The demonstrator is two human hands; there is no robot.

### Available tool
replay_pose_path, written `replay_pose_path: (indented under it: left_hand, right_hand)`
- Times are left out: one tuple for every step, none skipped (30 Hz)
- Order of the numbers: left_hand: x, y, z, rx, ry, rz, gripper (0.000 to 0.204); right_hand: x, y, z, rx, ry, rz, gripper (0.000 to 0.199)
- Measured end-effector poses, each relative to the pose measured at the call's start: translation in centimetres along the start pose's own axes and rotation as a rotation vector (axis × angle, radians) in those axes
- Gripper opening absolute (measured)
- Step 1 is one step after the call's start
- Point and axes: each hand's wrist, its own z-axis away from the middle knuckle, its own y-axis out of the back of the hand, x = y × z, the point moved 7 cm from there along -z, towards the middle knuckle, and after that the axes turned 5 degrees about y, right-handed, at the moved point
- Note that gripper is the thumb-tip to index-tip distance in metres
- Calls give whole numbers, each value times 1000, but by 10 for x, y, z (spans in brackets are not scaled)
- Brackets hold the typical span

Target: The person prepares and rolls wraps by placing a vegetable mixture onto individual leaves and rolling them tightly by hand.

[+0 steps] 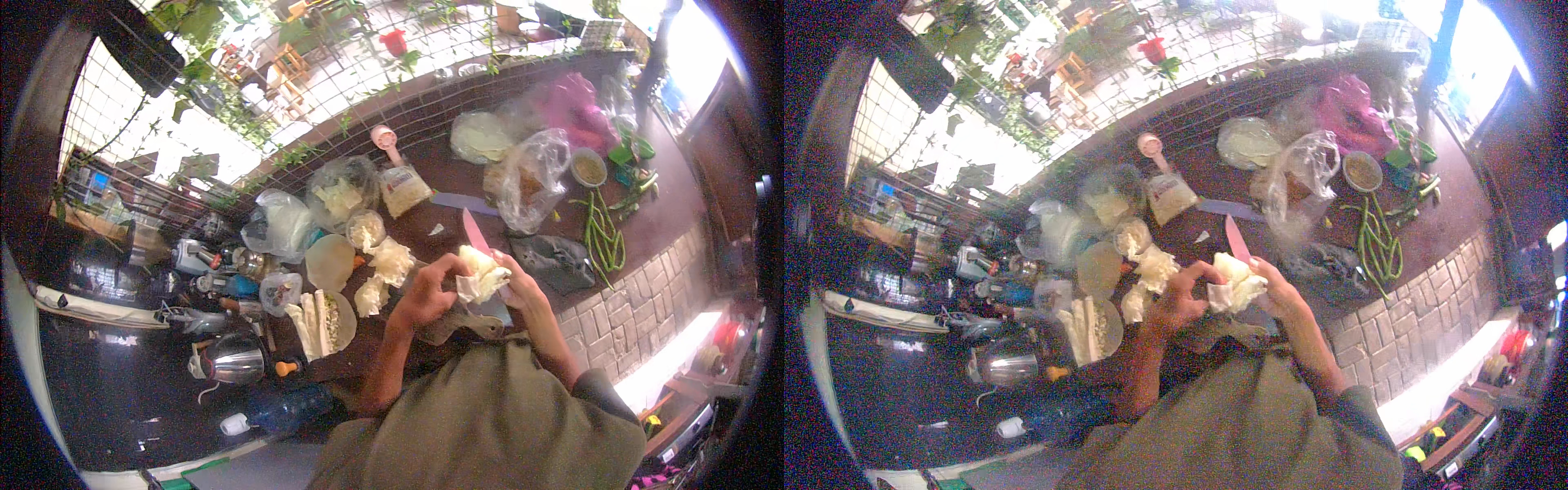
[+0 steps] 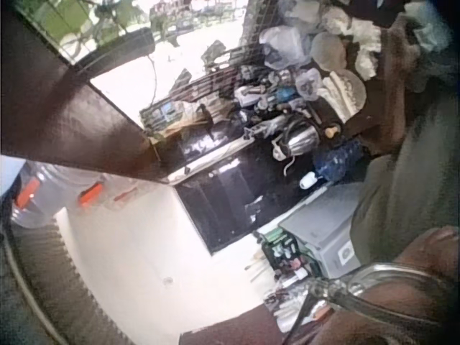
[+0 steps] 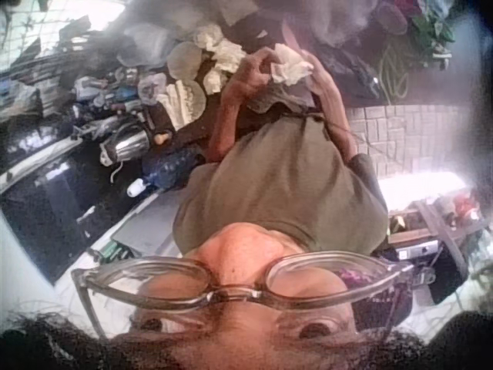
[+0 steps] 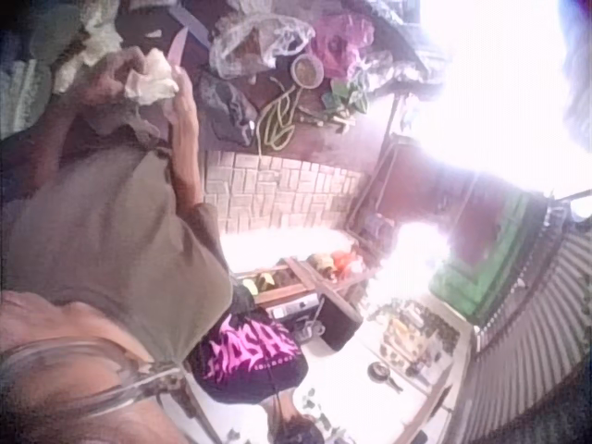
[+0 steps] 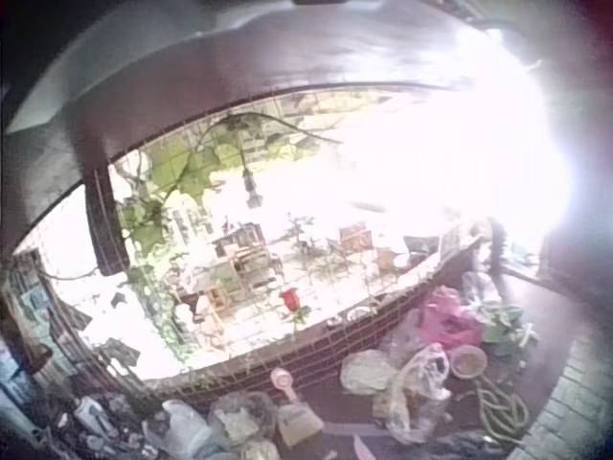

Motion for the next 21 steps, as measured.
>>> replay_pose_path:
  left_hand:
    - [-3,0,1,-35,-4,-26,38]
    - [-7,0,2,-19,19,-45,37]
    - [-11,-1,3,-4,43,-62,36]
    - [-15,-3,3,6,65,-82,36]
    - [-10,-3,3,64,-30,-68,36]
    - [-12,-5,2,101,-54,-108,37]
    - [-16,-6,2,141,-77,-152,38]
    - [-21,-10,0,173,-101,-177,39]
    - [-25,-14,-2,183,-89,-225,43]
    - [-29,-17,-2,211,-65,-227,44]
    - [-31,-19,-1,240,-42,-230,45]
    - [-35,-21,-2,267,-19,-232,46]
    - [-38,-21,-4,288,-35,-205,46]
    - [-40,-23,-3,315,-37,-208,48]
    - [-43,-24,-2,342,-39,-210,49]
    - [-42,-25,-3,366,-42,-209,50]
    - [-44,-26,-4,379,-43,-209,49]
    - [-47,-27,-5,392,-43,-210,49]
    - [-48,-27,-5,404,-42,-210,48]
    - [-50,-27,-4,396,-47,-197,46]
    - [-51,-27,-4,387,-51,-184,45]
  right_hand:
    - [6,2,0,11,-40,-16,44]
    - [7,1,-1,26,-28,8,42]
    - [6,0,0,40,-15,31,42]
    - [6,0,0,56,3,51,42]
    - [8,6,-5,84,26,81,43]
    - [9,10,-7,83,8,85,44]
    - [6,2,-7,79,-11,87,46]
    - [3,0,-5,92,-30,97,49]
    - [0,1,-5,153,-19,137,49]
    - [-3,2,-5,210,-7,174,50]
    - [-7,2,-4,266,6,210,51]
    - [-11,-2,-3,296,17,221,51]
    - [-15,-9,-2,328,29,233,52]
    - [-18,-12,-2,361,40,244,52]
    - [-18,-12,-4,369,53,257,52]
    - [-19,-10,-4,383,66,272,53]
    - [-20,-9,-4,396,79,286,53]
    - [-21,-9,-5,383,96,297,54]
    - [-22,-10,-5,370,111,307,55]
    - [-22,-11,-6,358,126,316,56]
    - [-21,-8,-7,355,122,339,57]
